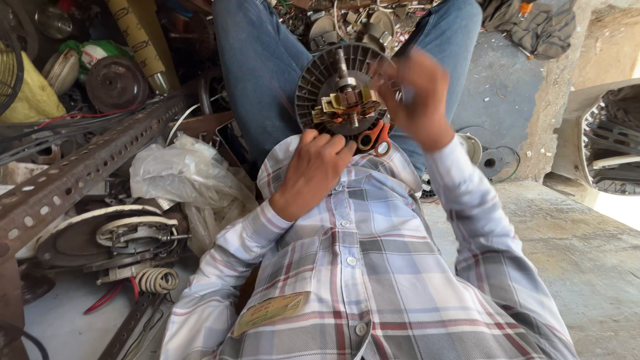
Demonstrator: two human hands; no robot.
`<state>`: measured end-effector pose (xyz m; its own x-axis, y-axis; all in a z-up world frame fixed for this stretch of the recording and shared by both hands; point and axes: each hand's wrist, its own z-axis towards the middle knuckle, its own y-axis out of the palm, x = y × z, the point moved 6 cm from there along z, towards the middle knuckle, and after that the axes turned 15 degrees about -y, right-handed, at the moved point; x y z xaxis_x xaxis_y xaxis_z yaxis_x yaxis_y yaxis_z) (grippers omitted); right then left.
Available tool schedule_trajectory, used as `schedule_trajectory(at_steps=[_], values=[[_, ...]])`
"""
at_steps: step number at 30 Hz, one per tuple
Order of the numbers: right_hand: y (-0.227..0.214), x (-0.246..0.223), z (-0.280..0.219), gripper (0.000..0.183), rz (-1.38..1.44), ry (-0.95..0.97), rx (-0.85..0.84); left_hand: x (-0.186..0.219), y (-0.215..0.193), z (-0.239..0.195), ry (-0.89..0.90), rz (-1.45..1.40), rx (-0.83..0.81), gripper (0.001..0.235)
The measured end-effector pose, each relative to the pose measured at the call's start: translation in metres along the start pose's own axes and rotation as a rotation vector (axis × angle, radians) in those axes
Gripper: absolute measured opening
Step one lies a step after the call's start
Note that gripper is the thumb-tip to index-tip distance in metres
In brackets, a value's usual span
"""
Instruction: The person works on a fan motor stator, pulling and securing thin copper wires around the internal coils by hand.
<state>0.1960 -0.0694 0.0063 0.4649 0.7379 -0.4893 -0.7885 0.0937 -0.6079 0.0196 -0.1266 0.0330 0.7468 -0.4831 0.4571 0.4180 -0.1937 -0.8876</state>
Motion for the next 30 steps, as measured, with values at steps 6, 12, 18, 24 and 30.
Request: schedule_trajectory(at_steps=[6, 12, 18, 24, 30], values=[[0.014, -0.057, -0.027, 0.034, -0.061, 0.04, -0.106, -0.025, -0.042, 0.022, -0.021, -0.052, 0.096, 0.018], [0.014, -0.058, -0.022, 0.037, -0.02, 0.033, -0.162, -0.07, -0.015, 0.103, -0.047, 0.149, 0.117, 0.019], [0.023, 0.039, -0.009, 0.022, 0.245, 0.438, 0.121, -0.081, 0.0, 0.156, 0.025, 0.124, 0.2, 0.016], [0.059, 0.083, 0.018, 0.007, 0.761, 0.243, -0.213, -0.03, -0.025, 0.123, 0.053, 0.239, 0.337, 0.019], [0.031, 0.061, 0.01, 0.019, 0.462, 0.051, -0.353, -0.001, -0.003, 0.036, 0.087, 0.085, 0.078, 0.013]])
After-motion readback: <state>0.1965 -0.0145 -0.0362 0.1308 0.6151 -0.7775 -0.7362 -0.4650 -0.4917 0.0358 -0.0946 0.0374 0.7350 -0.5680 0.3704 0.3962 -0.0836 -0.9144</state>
